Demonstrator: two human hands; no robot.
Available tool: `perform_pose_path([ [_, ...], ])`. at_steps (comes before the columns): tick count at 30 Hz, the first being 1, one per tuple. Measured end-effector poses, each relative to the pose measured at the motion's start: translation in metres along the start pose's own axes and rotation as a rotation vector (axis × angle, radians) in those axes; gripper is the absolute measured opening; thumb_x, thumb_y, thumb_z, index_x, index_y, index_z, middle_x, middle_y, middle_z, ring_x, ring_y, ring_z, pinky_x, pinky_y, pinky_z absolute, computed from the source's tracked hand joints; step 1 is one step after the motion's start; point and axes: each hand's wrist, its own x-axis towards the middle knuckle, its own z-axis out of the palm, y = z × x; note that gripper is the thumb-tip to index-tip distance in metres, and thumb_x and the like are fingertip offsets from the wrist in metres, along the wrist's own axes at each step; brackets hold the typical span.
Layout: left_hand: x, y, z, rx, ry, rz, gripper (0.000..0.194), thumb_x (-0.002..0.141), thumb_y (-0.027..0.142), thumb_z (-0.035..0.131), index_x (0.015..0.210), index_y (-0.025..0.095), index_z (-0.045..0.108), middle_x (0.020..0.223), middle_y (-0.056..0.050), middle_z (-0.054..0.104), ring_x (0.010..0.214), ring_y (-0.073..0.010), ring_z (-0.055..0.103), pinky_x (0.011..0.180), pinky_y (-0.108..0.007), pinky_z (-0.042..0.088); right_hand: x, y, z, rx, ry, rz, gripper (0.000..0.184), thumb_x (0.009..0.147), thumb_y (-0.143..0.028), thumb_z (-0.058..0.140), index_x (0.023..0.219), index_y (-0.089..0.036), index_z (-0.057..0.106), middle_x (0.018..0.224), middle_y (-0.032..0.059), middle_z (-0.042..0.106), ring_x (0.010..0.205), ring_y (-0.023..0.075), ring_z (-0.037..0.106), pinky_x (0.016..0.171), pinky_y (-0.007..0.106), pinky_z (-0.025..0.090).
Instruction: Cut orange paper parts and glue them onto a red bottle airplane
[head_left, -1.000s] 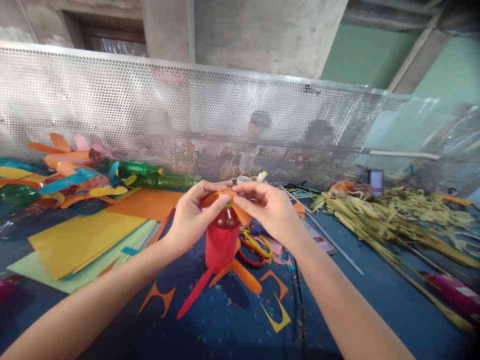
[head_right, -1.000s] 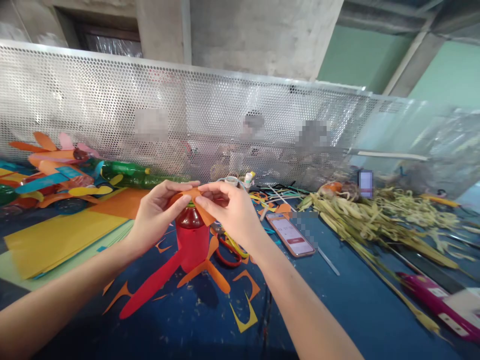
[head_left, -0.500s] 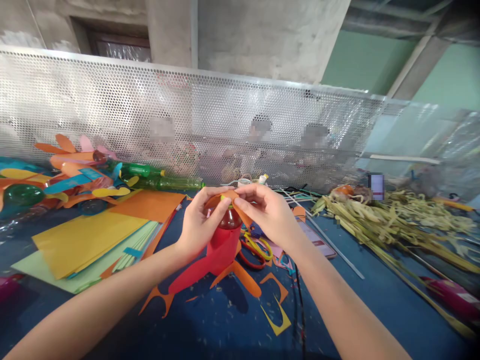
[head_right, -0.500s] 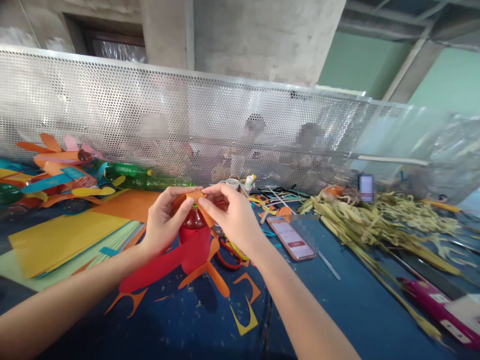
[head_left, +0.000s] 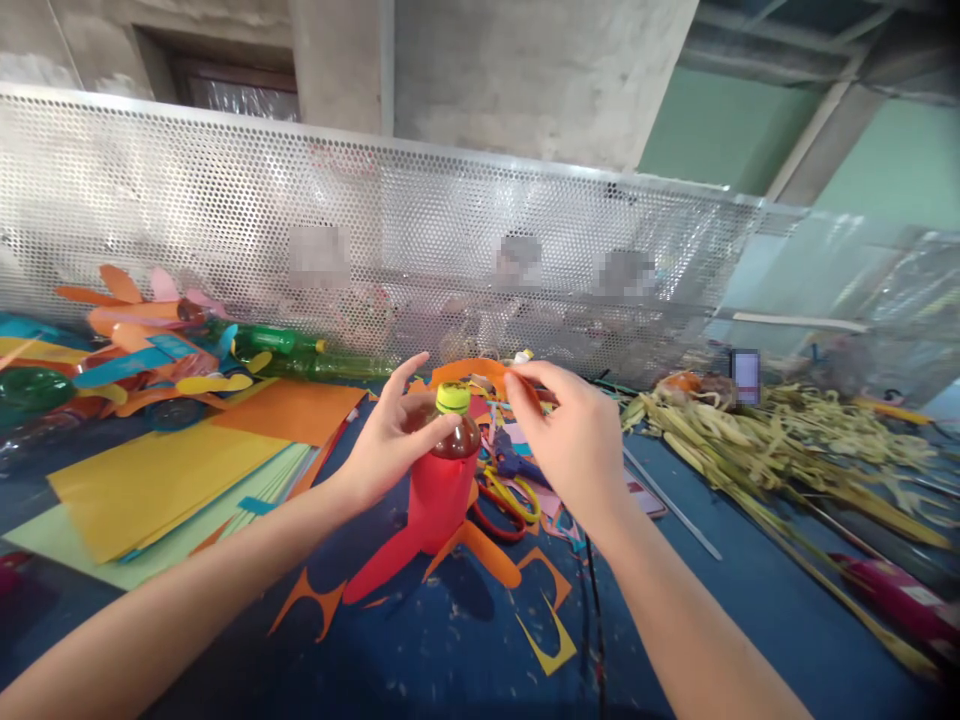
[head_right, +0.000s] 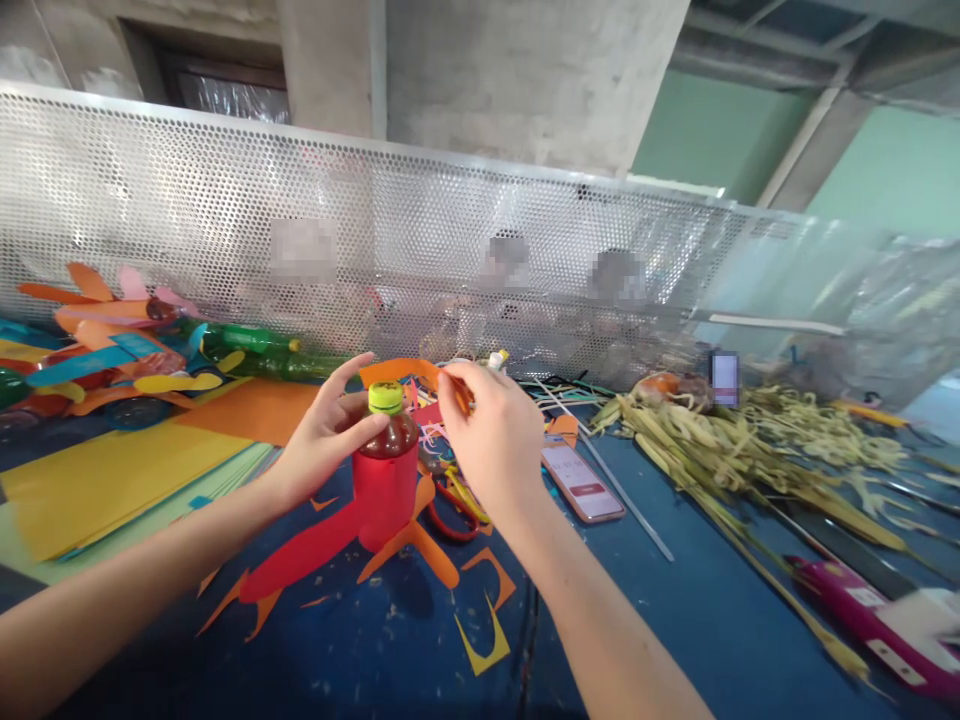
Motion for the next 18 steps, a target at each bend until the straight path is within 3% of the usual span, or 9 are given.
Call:
perform_pose_path([
  [4, 0.01, 0.008, -0.016, 0.129, 0.141, 0.062, 0.031, 0.074, 0.026, 0.065, 0.103, 0.017, 0.06, 0.101, -0.009, 0.066, 0.09, -0.0186, 0.063, 0.082, -0.032, 0.051, 0.009, 0.03, 0.005, 0.287, -0.096, 0.203, 0.011, 0.077, -0.027, 0.061, 0.079, -0.019, 0.067, 0.079, 0.005, 0.069, 0.072, 0.0191, 0.064, 0.065, 0.032, 0.049],
  [8, 0.022, 0.014, -0.035, 0.219, 0.319, 0.32, 0.029, 0.073, 0.021, 0.065, 0.101, 0.022, 0.058, 0.103, -0.005, 0.063, 0.094, -0.0162, 0.061, 0.087, -0.03, 0.048, 0.011, 0.054, 0.016, 0.603, -0.28, 0.462, 0.012, 0.072, -0.027, 0.065, 0.08, -0.019, 0.066, 0.077, 0.0035, 0.071, 0.069, 0.0179, 0.065, 0.063, 0.031, 0.05],
  [11, 0.029, 0.007, -0.045, 0.373, 0.392, 0.527, 0.034, 0.07, 0.016, 0.066, 0.101, 0.023, 0.054, 0.101, -0.003, 0.059, 0.094, -0.0155, 0.058, 0.089, -0.032, 0.045, 0.008, 0.063, 0.026, 0.716, -0.424, 0.601, 0.013, 0.071, -0.027, 0.065, 0.081, -0.018, 0.065, 0.079, 0.0043, 0.071, 0.067, 0.0166, 0.065, 0.058, 0.029, 0.051],
  [13, 0.031, -0.007, -0.05, 0.606, 0.363, 0.539, 0.031, 0.071, 0.014, 0.064, 0.099, 0.021, 0.054, 0.1, -0.004, 0.058, 0.095, -0.017, 0.056, 0.089, -0.034, 0.044, 0.005, 0.067, 0.033, 0.716, -0.54, 0.679, 0.015, 0.073, -0.03, 0.064, 0.083, -0.018, 0.065, 0.079, 0.0045, 0.071, 0.065, 0.0158, 0.065, 0.056, 0.028, 0.05],
  [15, 0.03, -0.028, -0.055, 0.839, 0.248, 0.511, 0.026, 0.073, 0.012, 0.061, 0.097, 0.02, 0.054, 0.099, -0.005, 0.059, 0.098, -0.0191, 0.054, 0.088, -0.036, 0.043, 0.001, 0.069, 0.04, 0.694, -0.627, 0.731, 0.017, 0.073, -0.031, 0.064, 0.082, -0.017, 0.066, 0.078, 0.0046, 0.07, 0.065, 0.0147, 0.064, 0.058, 0.027, 0.05],
  [18, 0.024, -0.061, -0.063, 1.008, 0.059, 0.477, 0.023, 0.076, 0.01, 0.053, 0.097, 0.019, 0.052, 0.1, -0.007, 0.058, 0.1, -0.0206, 0.052, 0.087, -0.037, 0.044, -0.006, 0.071, 0.052, 0.679, -0.725, 0.754, 0.017, 0.071, -0.028, 0.066, 0.08, -0.014, 0.068, 0.078, 0.0048, 0.07, 0.065, 0.0126, 0.062, 0.062, 0.024, 0.049],
])
